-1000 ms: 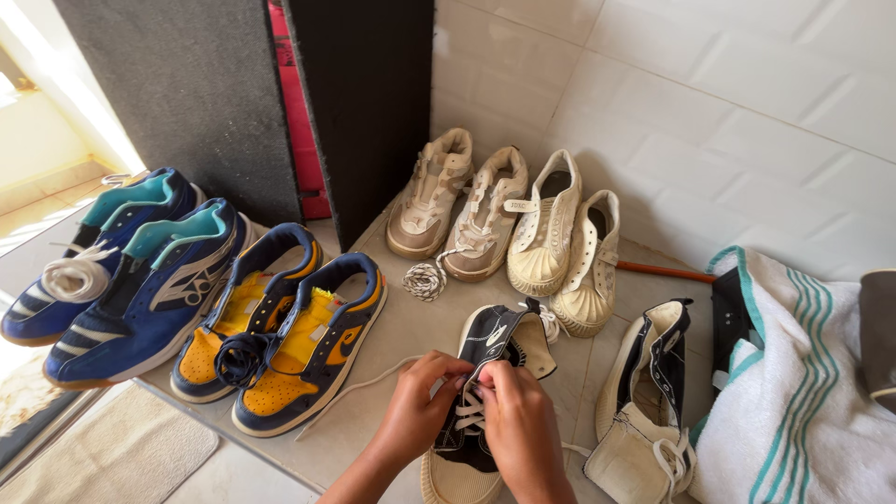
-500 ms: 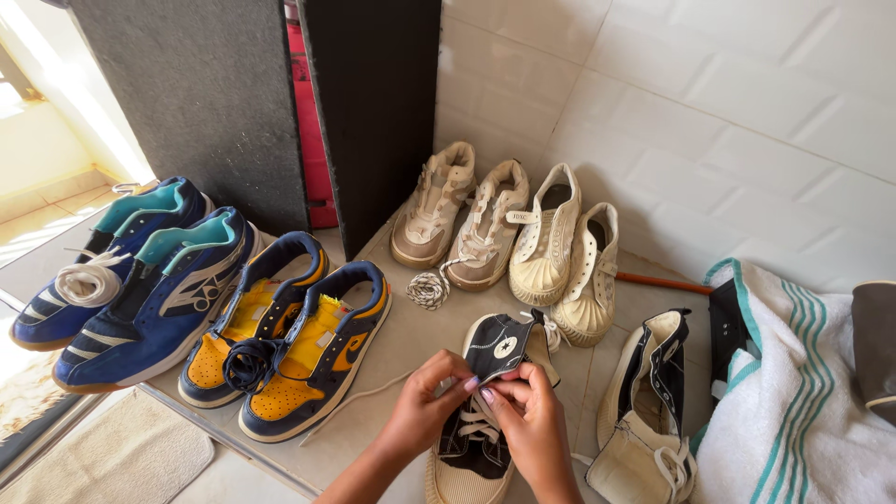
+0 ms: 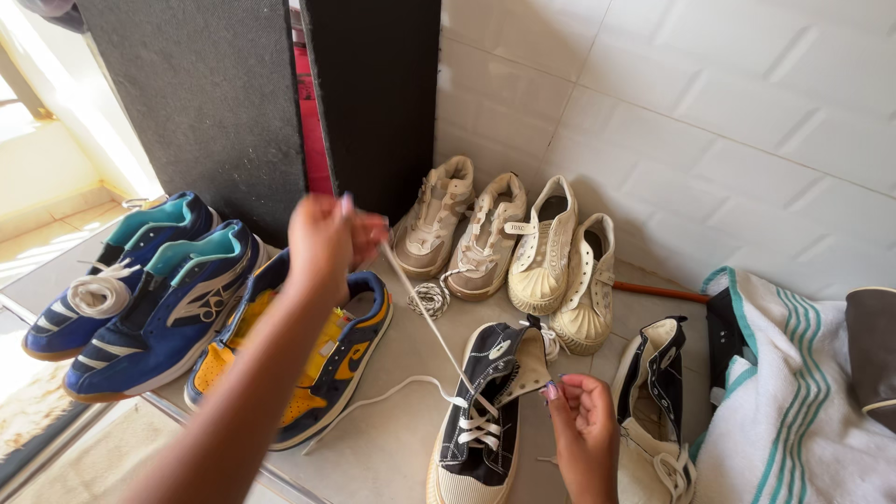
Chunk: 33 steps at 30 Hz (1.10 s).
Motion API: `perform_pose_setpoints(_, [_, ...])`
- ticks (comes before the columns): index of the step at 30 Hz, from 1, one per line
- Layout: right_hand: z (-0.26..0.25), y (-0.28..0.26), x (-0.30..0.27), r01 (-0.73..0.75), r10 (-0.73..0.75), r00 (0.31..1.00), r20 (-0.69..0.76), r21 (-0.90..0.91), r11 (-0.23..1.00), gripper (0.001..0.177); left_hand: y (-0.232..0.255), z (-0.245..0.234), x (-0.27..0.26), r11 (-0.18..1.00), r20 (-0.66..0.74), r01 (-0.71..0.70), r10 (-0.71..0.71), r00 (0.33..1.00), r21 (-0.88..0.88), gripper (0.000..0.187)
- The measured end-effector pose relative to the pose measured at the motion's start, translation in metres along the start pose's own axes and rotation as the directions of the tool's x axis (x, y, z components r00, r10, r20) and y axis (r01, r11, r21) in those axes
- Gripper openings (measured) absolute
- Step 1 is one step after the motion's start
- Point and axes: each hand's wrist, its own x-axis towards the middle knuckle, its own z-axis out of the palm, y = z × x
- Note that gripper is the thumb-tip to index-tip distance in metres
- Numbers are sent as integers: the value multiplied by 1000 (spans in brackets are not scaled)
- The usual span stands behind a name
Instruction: The person removes a white shoelace from a black sneaker and then re-laces the same shoe by threading the lace through the eyelets and tying a knot. The task is performed by hand on a tiled floor with several other shoes nearby.
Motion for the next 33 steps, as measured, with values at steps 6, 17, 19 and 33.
perform_pose_setpoints(6, [7, 19, -2, -154, 165, 981, 98, -109, 982, 28, -120, -9, -141, 911, 385, -303, 183, 904, 278, 28])
perform_pose_setpoints(17, [1, -11, 28, -207, 227, 923, 310, -96, 974, 20, -91, -34, -156, 434, 689, -740, 304, 658, 514, 15])
perform_pose_setpoints(19, [-6, -16, 33, -209, 231, 911, 341, -101, 973, 20, -80, -43, -145, 493, 675, -690, 248, 695, 529, 16])
perform_pose_setpoints(33, [97, -95, -20, 701, -513, 711, 481, -419, 577, 17, -4, -58, -133, 663, 457, -475, 218, 862, 579, 17])
